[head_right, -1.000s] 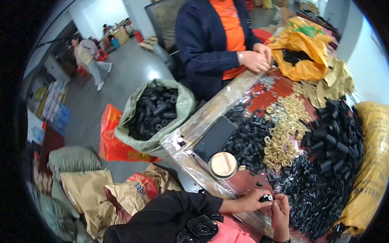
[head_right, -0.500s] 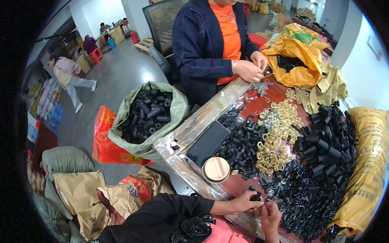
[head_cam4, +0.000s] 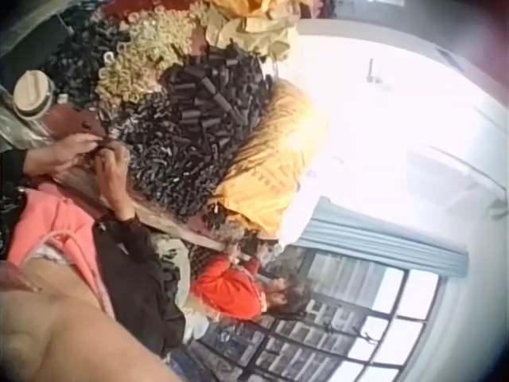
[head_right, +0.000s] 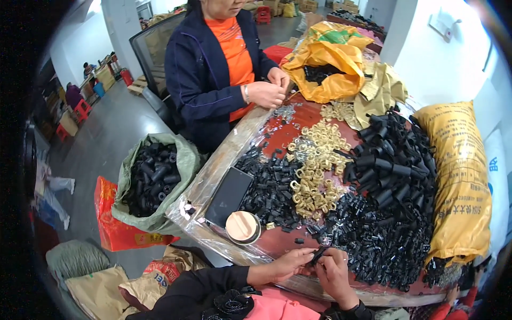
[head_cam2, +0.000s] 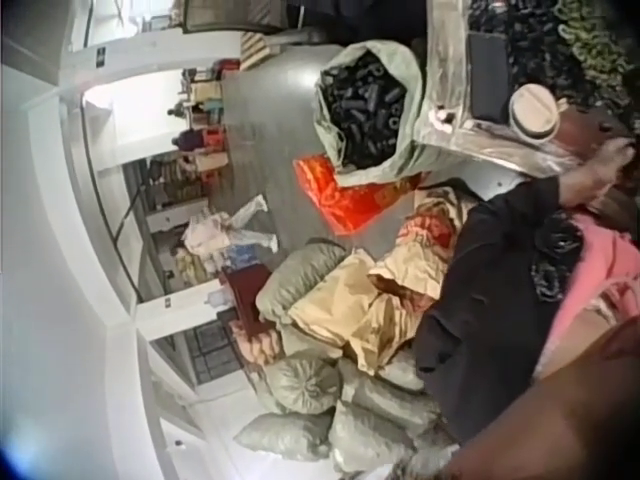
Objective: The person assembles plastic components by hand, picking up a black connector and inserting a small metal clip into it. They then slide a larger black sleeve over the assembly and place the finished unit into a large green bag.
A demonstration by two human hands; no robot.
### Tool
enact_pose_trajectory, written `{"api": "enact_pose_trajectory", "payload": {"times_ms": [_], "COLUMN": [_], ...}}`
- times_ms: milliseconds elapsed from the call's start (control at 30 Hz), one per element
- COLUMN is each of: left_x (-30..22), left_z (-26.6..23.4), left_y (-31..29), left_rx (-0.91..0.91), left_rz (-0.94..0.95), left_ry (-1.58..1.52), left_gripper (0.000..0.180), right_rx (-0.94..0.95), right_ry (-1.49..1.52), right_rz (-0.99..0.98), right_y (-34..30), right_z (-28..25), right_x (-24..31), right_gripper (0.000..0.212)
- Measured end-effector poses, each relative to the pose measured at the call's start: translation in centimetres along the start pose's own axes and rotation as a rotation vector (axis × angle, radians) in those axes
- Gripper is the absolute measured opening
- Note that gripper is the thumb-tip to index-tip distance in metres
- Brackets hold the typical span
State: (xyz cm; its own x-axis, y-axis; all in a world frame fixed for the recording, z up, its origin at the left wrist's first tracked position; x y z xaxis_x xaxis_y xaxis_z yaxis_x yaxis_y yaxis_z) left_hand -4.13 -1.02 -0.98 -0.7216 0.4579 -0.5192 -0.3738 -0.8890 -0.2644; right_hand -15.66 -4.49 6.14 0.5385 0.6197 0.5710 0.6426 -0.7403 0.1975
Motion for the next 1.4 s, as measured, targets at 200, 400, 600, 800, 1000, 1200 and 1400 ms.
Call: {"api": "enact_pose_trajectory", "payload": {"times_ms": [200, 400, 600, 800, 1000, 1200, 1400], "left_x": [2.0, 2.5, 2.2, 0.5, 0.1, -1.7, -1.9], "left_z": [-0.7, -1.7, -1.6, -1.4, -1.5, -2.4, -2.6], "left_y": [0.1, -0.2, 0.0, 0.4, 0.3, -0.4, -0.4], "left_rx": [-0.037, 0.007, 0.05, 0.04, -0.032, -0.144, -0.138], "left_rz": [0.017, -0.041, -0.024, -0.061, -0.063, 0.032, 0.058], "left_ry": [0.111, 0.234, 0.243, 0.21, 0.057, -0.016, -0.013], "left_gripper": [0.025, 0.024, 0.023, 0.032, 0.024, 0.022, 0.024], "right_rx": [-0.07, 0.046, 0.089, 0.048, -0.02, -0.04, -0.08], "right_ry": [-0.092, 0.009, 0.034, -0.017, 0.032, 0.06, -0.529], "right_rz": [-0.099, -0.092, -0.032, 0.019, -0.041, 0.019, 0.057], "right_y": [-0.1, -0.3, 0.4, 1.1, 1.8, 4.5, 6.9], "right_z": [0.4, 0.8, 0.7, 1.1, 1.6, 0.4, 0.6], "right_x": [0.4, -0.6, -0.9, -1.2, -2.3, -4.1, -8.5], "right_gripper": [0.012, 0.011, 0.009, 0.01, 0.009, 0.009, 0.006]}}
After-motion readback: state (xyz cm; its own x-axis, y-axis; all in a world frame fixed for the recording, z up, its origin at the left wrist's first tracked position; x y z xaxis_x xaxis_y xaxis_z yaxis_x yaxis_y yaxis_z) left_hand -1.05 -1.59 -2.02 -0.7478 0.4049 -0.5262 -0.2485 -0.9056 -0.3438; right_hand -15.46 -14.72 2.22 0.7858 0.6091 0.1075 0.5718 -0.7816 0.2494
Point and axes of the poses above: each hand's wrist, its own y-axis towards the middle knuckle, its own z-axis out of the palm, x = y × z, the point moved 3 cm from there along y, towards the middle knuckle, and after that the axes turned 4 degrees about z, right-handed, at the moved point
